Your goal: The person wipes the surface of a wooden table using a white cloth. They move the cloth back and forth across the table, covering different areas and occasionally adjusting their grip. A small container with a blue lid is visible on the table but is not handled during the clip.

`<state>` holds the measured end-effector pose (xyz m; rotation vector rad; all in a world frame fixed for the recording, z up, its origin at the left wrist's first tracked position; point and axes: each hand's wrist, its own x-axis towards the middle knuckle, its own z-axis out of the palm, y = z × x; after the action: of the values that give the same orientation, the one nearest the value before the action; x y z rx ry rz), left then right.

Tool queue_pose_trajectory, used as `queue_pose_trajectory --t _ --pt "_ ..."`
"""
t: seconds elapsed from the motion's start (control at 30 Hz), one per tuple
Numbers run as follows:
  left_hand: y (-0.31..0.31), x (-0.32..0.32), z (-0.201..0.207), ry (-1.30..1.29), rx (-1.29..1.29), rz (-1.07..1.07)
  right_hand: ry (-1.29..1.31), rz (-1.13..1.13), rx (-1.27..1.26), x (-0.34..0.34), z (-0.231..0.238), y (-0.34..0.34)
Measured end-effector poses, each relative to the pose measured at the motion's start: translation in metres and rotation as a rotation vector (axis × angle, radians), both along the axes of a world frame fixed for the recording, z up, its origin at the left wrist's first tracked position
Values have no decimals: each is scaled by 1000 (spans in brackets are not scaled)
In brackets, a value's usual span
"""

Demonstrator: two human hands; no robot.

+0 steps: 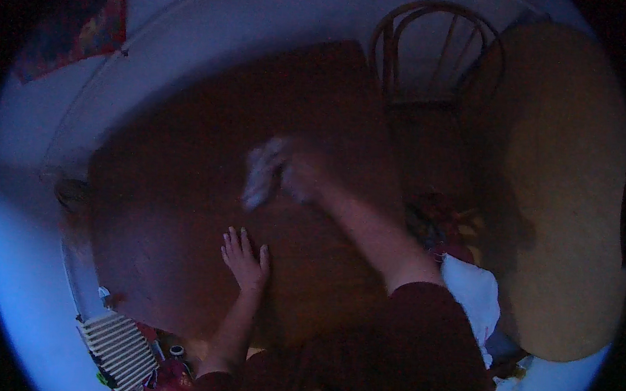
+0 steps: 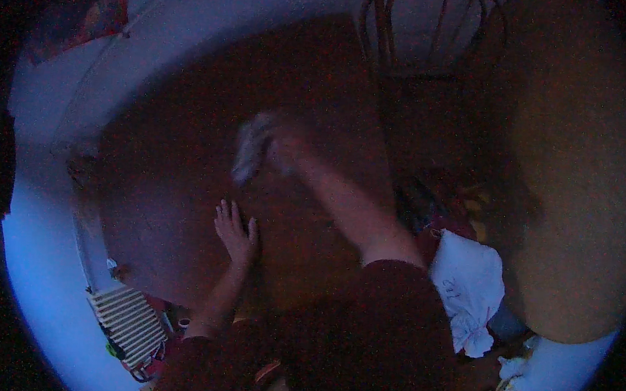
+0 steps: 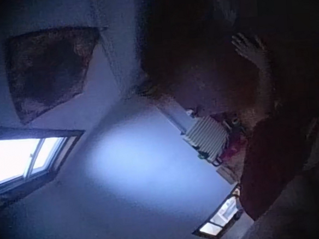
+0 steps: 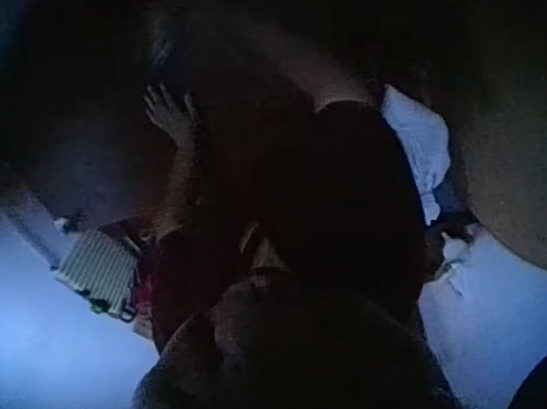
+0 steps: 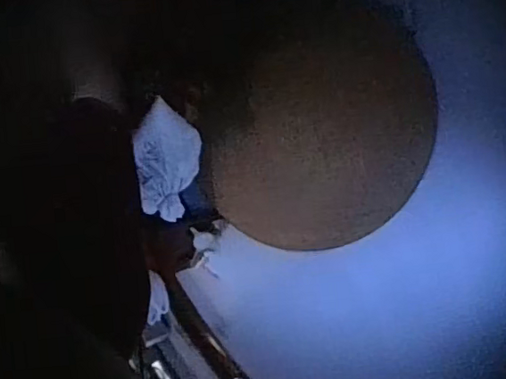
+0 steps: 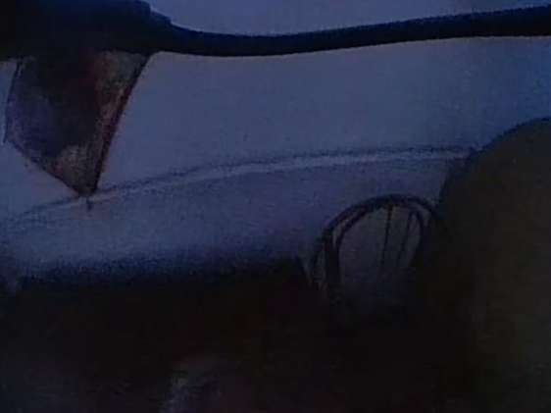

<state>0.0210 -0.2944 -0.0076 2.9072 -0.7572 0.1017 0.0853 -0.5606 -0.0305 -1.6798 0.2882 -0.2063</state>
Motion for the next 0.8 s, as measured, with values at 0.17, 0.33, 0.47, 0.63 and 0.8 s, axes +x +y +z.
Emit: queue_pose_trajectory --t 0.17,0.33,0.47,0.63,0.8 --pt "2 -3 1 18 -1 26 262 -258 -1202 -62 69 -128" --pt "1 -4 -4 -17 -11 11 303 -105 -864 -32 18 11" --pt "25 0 -26 -21 -168 -3 30 504 -1077 -66 51 141" --pt "12 1 -7 -16 -100 26 275 13 -1072 -79 3 11" --pt "7 3 -14 4 -168 17 305 -343 -1280 -164 49 -83"
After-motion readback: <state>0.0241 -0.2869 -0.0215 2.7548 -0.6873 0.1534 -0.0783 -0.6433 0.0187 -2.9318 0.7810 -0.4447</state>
